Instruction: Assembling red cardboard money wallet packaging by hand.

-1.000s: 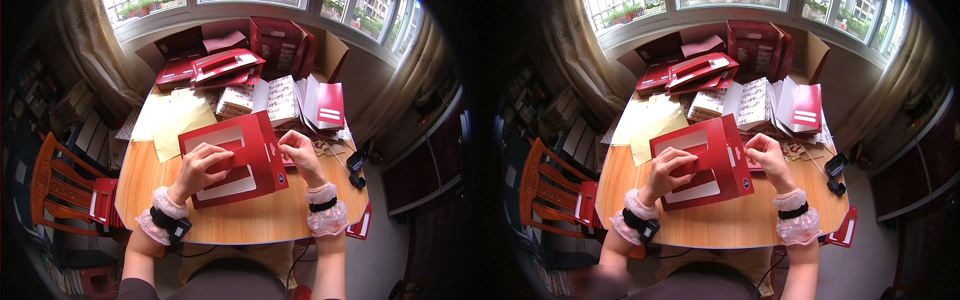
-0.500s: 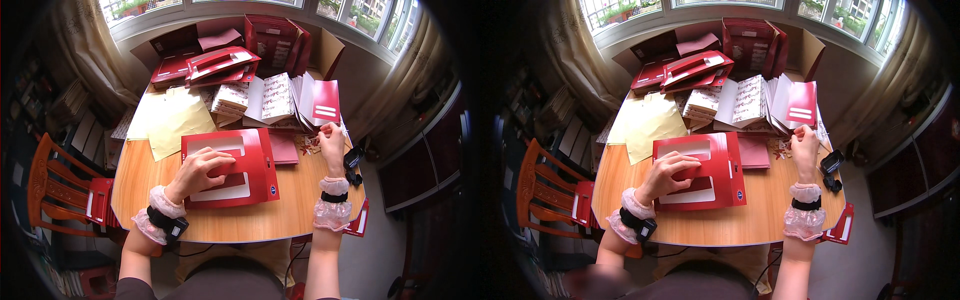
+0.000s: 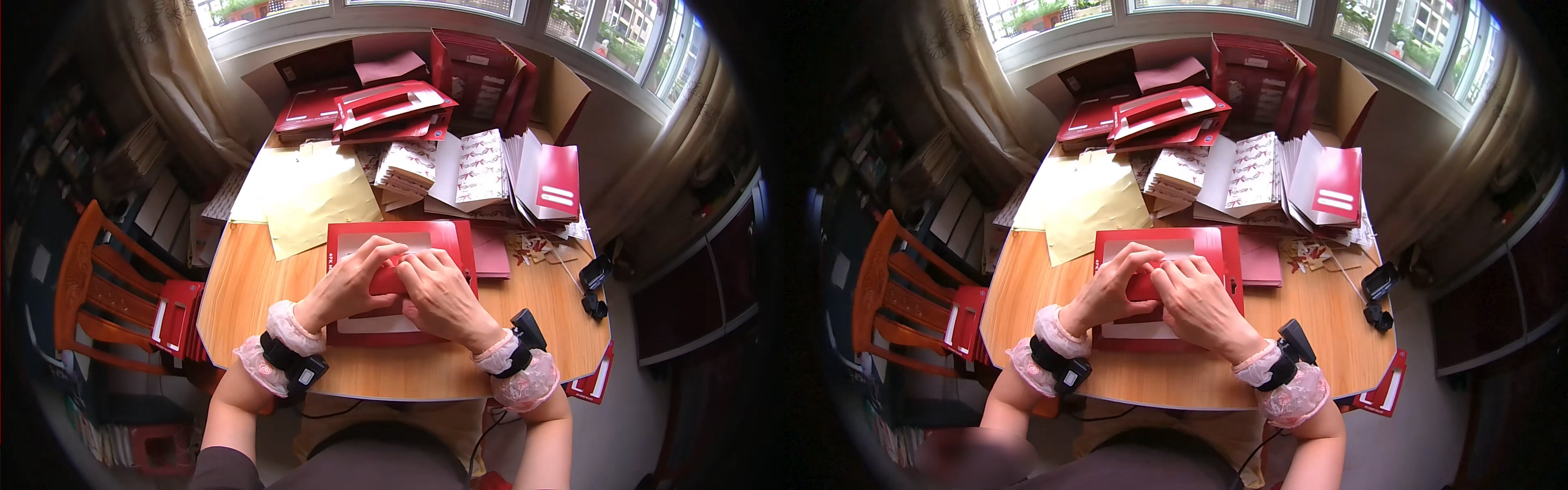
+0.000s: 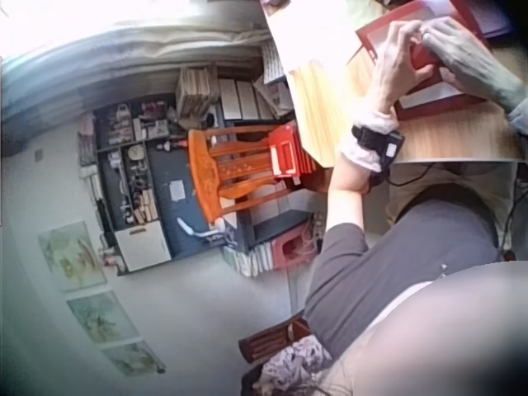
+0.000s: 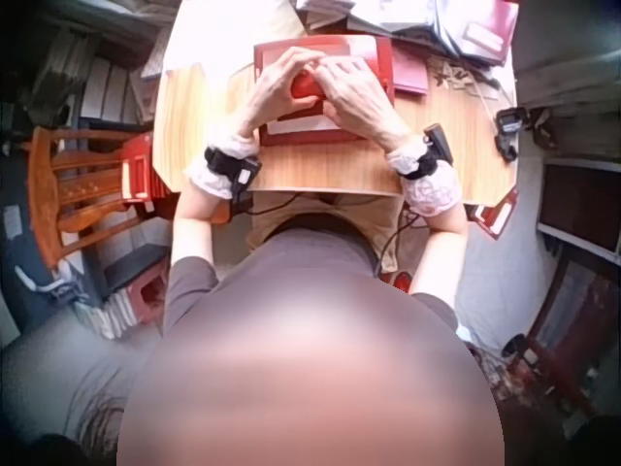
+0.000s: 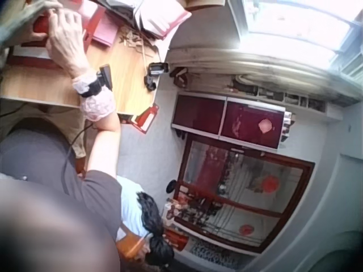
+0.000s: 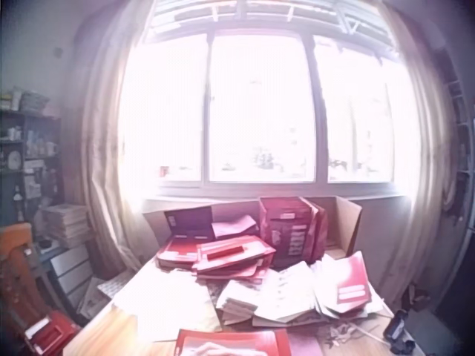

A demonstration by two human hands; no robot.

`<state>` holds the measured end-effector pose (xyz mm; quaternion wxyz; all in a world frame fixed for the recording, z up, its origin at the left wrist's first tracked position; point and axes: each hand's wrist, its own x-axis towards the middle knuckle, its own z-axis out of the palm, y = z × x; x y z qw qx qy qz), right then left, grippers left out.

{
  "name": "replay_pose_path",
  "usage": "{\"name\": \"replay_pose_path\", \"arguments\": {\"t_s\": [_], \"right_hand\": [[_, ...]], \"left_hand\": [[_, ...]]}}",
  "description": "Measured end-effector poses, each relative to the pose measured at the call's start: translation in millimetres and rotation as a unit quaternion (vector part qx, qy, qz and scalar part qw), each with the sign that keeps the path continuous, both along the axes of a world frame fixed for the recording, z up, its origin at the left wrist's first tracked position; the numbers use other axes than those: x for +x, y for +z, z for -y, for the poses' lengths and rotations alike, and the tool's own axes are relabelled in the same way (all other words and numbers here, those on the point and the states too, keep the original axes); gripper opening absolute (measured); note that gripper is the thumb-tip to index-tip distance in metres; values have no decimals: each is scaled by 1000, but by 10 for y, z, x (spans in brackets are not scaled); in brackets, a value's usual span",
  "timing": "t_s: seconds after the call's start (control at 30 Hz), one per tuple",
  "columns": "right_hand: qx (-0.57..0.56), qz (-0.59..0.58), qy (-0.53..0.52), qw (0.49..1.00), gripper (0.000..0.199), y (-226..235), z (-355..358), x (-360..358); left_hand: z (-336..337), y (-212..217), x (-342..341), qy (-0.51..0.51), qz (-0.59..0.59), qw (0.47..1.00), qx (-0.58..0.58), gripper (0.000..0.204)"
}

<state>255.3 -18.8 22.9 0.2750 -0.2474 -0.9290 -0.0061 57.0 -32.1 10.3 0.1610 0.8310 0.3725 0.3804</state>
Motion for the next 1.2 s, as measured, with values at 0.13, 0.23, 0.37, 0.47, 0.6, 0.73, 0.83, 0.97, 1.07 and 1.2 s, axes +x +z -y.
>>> {"name": "replay_pose_path", "arguments": {"t_s": [0.13,0.23,0.37,0.47,0.6,0.73,0.83,0.97,1.07,1.2], "right_hand": [[-16,38,-10,999,37,16,12,22],[-16,26,-51,998,34,155,-13,115],[-18,-51,-91,994,32,229,-91,258],[-22,-49,-102,993,31,257,-62,354],[-23,-21,-94,995,30,168,-60,266],[-25,-9,-79,996,31,54,-37,128],[-39,5,-87,995,34,23,-11,79],[-74,-34,-77,994,33,13,7,70],[-80,-32,-77,993,31,8,5,91],[-115,-8,-77,990,26,-16,8,75]], "left_hand": [[13,38,4,-44,-17,999,19,63],[34,185,-39,5,47,990,131,60],[-80,9,-185,148,285,946,-36,48],[-112,-85,-213,16,371,856,-359,49],[-114,-188,-45,-43,360,839,-404,51],[-77,-238,10,-76,339,843,-410,50],[-27,-188,78,-77,320,849,-413,46],[-42,-287,72,-61,350,826,-437,42],[-43,-272,120,-45,360,852,-377,42],[-75,-316,65,-34,337,864,-373,44]]}}
